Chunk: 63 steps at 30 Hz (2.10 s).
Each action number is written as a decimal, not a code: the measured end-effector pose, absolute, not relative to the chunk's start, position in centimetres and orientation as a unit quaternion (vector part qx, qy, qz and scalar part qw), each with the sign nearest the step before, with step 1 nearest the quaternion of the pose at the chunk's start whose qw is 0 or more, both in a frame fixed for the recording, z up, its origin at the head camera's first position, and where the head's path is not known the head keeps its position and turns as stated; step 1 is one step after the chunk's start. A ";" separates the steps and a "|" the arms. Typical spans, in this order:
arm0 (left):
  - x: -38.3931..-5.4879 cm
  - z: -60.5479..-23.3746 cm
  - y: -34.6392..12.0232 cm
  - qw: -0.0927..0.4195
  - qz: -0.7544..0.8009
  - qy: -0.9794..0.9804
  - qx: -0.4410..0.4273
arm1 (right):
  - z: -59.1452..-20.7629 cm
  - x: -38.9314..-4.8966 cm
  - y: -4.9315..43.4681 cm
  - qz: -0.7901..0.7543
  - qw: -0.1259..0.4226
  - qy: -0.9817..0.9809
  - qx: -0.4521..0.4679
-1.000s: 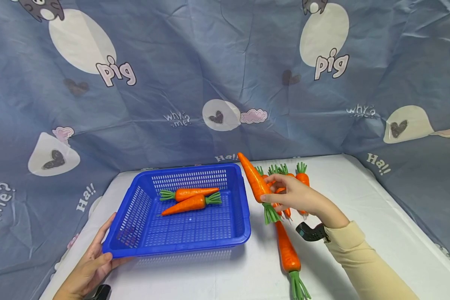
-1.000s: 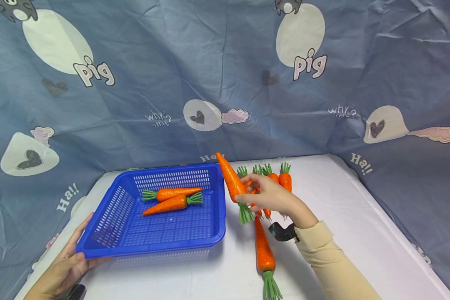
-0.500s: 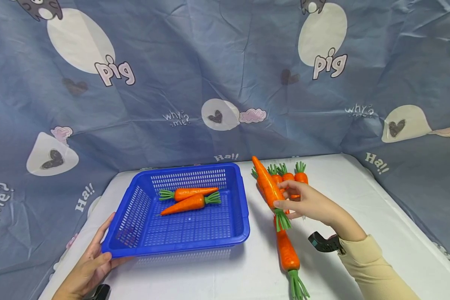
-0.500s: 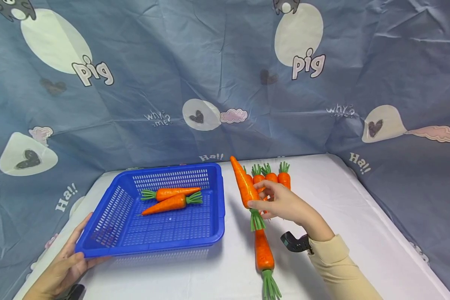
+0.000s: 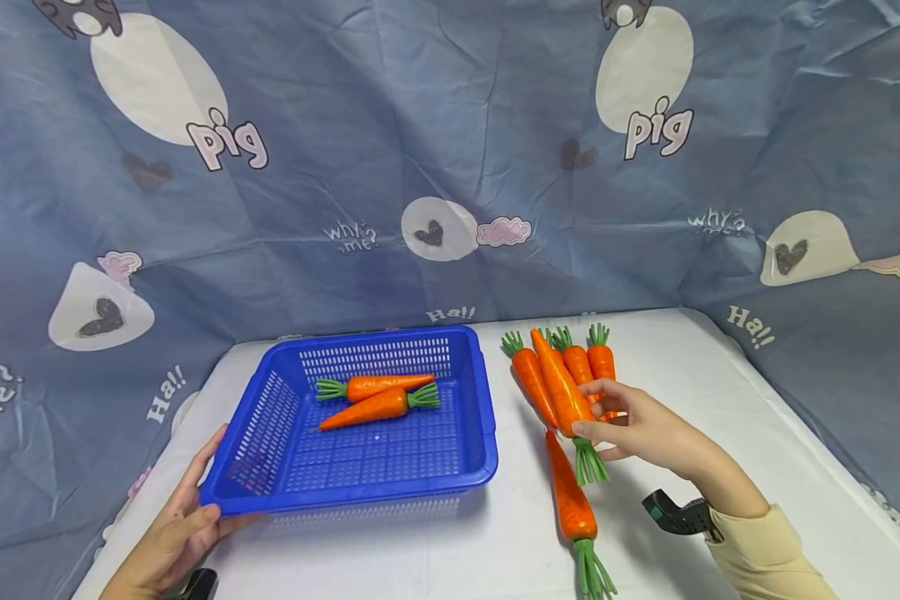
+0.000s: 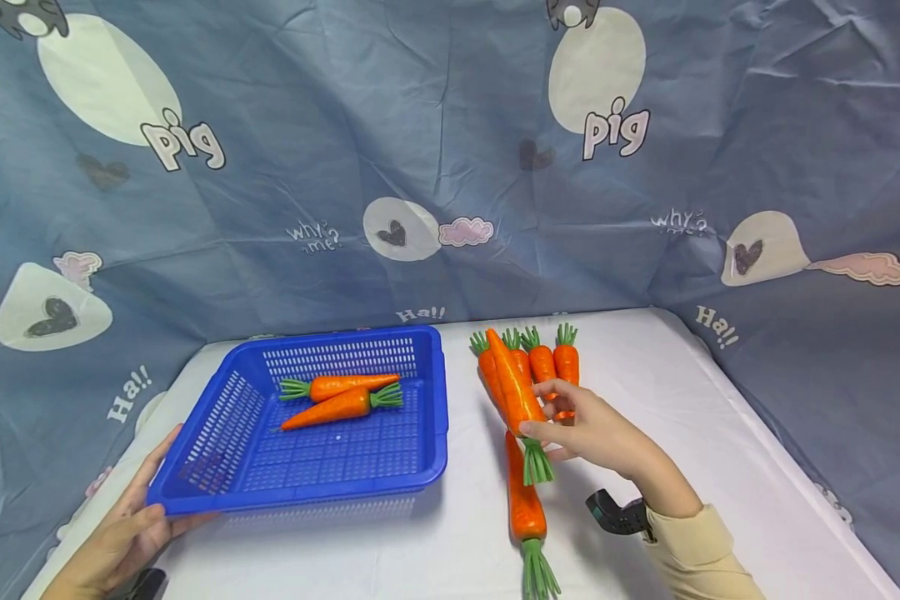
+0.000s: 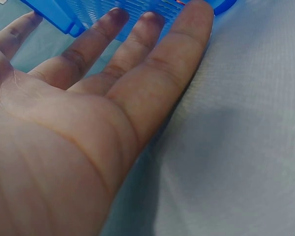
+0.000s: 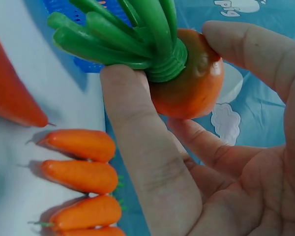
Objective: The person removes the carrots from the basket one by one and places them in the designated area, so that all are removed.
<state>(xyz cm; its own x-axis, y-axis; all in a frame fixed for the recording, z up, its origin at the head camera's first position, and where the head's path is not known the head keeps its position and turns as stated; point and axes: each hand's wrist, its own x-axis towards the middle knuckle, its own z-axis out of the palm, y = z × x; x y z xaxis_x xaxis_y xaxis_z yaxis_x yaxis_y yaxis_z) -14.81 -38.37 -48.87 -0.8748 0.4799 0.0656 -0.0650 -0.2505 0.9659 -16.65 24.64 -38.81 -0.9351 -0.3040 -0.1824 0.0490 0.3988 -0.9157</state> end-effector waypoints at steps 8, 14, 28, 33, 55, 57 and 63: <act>-14.8 -48.9 -38.5 0.179 0.773 0.582 0.178 | -39.9 -15.0 26.0 -0.552 0.166 0.815 -0.062; -14.8 -49.0 -38.4 0.173 0.772 0.587 0.170 | -41.0 -13.8 26.7 -0.558 0.176 0.809 -0.050; -14.8 -49.0 -38.3 0.166 0.765 0.598 0.172 | -43.5 -11.3 28.2 -0.565 0.214 0.796 -0.024; -14.8 -49.0 -38.4 0.167 0.766 0.597 0.173 | -44.3 -10.6 28.3 -0.567 0.219 0.794 -0.013; -14.8 -49.0 -38.3 0.166 0.765 0.603 0.156 | -46.3 -9.2 27.6 -0.539 0.236 0.808 0.030; -14.8 -49.0 -38.4 0.169 0.766 0.599 0.160 | -46.3 -9.2 27.6 -0.538 0.236 0.809 0.028; -14.7 -49.0 -38.4 0.167 0.768 0.598 0.160 | -46.4 -9.1 27.9 -0.531 0.231 0.815 0.020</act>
<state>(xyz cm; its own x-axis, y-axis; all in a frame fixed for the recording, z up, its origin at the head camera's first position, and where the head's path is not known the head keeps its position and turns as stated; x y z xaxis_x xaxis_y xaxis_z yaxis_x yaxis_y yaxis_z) -14.73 -38.37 -48.99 -0.8931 0.4475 0.0453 -0.0659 -0.2297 0.9710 -9.06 27.90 -46.42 -0.8926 -0.2118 -0.3981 0.2785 0.4354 -0.8561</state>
